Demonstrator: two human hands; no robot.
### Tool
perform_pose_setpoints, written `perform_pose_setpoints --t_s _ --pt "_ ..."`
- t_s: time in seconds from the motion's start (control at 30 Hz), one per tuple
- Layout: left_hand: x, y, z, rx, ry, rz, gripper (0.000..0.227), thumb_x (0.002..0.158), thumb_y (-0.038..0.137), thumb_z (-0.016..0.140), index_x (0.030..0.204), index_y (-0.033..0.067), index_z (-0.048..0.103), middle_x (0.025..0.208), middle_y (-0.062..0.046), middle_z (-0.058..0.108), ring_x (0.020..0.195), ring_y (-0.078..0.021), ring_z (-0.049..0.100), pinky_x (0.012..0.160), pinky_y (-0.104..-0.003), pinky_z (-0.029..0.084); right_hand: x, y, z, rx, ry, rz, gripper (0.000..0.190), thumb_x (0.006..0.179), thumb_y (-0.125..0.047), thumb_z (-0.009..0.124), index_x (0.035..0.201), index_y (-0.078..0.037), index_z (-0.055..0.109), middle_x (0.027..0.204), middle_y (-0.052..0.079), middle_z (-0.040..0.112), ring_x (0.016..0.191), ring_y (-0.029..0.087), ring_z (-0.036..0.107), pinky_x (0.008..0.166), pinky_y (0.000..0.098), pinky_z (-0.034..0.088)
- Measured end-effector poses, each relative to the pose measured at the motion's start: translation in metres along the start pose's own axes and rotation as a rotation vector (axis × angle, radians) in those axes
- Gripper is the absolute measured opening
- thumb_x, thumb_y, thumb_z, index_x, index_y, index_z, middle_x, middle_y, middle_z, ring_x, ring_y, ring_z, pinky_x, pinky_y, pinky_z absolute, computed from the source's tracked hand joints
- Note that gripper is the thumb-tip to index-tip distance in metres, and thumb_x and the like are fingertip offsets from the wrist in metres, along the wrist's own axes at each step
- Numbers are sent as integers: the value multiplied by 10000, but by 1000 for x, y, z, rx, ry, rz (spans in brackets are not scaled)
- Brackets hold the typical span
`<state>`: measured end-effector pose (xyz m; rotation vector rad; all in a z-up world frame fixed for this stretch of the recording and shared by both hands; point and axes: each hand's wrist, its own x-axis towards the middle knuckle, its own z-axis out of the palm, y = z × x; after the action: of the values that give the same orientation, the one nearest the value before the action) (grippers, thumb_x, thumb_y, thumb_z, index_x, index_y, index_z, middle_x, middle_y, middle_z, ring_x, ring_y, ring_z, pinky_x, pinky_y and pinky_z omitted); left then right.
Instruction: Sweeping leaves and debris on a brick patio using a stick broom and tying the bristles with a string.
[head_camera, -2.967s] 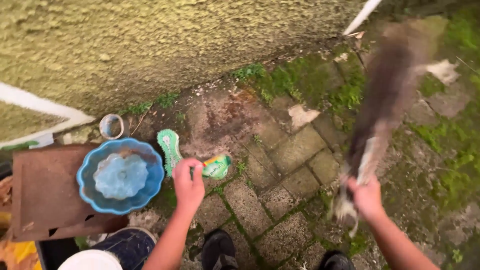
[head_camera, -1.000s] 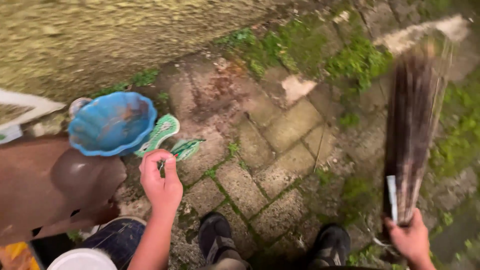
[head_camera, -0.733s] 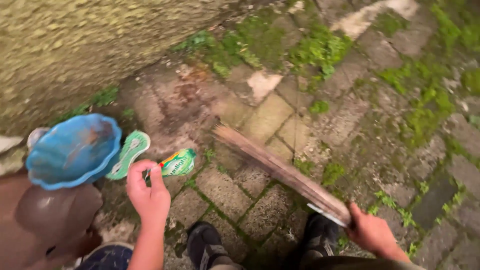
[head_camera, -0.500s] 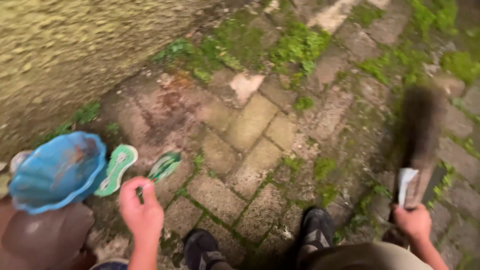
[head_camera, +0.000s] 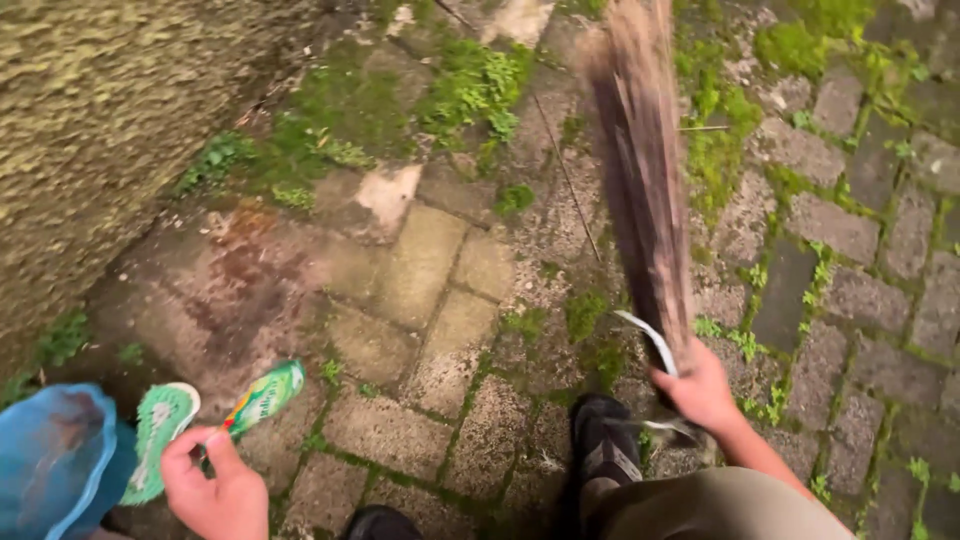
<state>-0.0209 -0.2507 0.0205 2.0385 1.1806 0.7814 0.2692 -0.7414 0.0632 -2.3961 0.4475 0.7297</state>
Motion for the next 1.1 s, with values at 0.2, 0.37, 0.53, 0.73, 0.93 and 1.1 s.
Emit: perform_pose_setpoints --t_s 0.2,0.37,0.53,0.73,0.93,1.1 --pt "-3 -29 11 194 -52 16 94 1121 75 617 1154 -11 636 1104 -167 634 1023 -366 581 883 -456 423 11 -52 13 460 -428 -255 191 852 -100 782 950 -13 644 782 123 750 651 248 757 598 350 670" --pt "-3 -21 11 178 -138 22 179 1183 170 565 1160 -8 569 1139 -176 542 1024 -361 517 886 -480 402 13 -98 16 1169 -909 -350 237 940 -114 723 1100 -42 563 810 16 703 677 131 715 603 246 637" --pt "-2 56 12 141 -77 412 204 1007 93 611 1104 -71 537 1201 -242 507 1149 -400 491 1096 -548 376 30 -82 38 1475 -1000 -201 408 912 -39 706 1273 -85 523 944 41 671 795 220 683 668 383 622" --pt "-18 190 32 91 -1070 114 335 880 300 562 1096 95 714 1126 -72 731 1075 -195 674 953 -396 555 27 -77 59 1547 -1103 -166 371 936 -90 691 1288 -83 571 1032 124 700 895 398 717 773 496 597" --pt "-29 257 77 -117 -1641 -314 956 806 588 686 1543 82 348 1562 -203 435 1472 -367 394 1181 -579 325 14 -68 103 1430 -873 -343 449 868 -51 708 1277 -73 524 1040 155 659 975 379 712 911 554 579" --pt "-45 268 113 -71 -1778 -244 1167 690 526 823 1531 -92 302 1524 -348 431 1457 -486 390 1218 -614 302 -3 -78 99 1307 -760 -453 629 747 -94 789 1309 -51 511 1249 220 655 1191 405 654 1024 567 534"
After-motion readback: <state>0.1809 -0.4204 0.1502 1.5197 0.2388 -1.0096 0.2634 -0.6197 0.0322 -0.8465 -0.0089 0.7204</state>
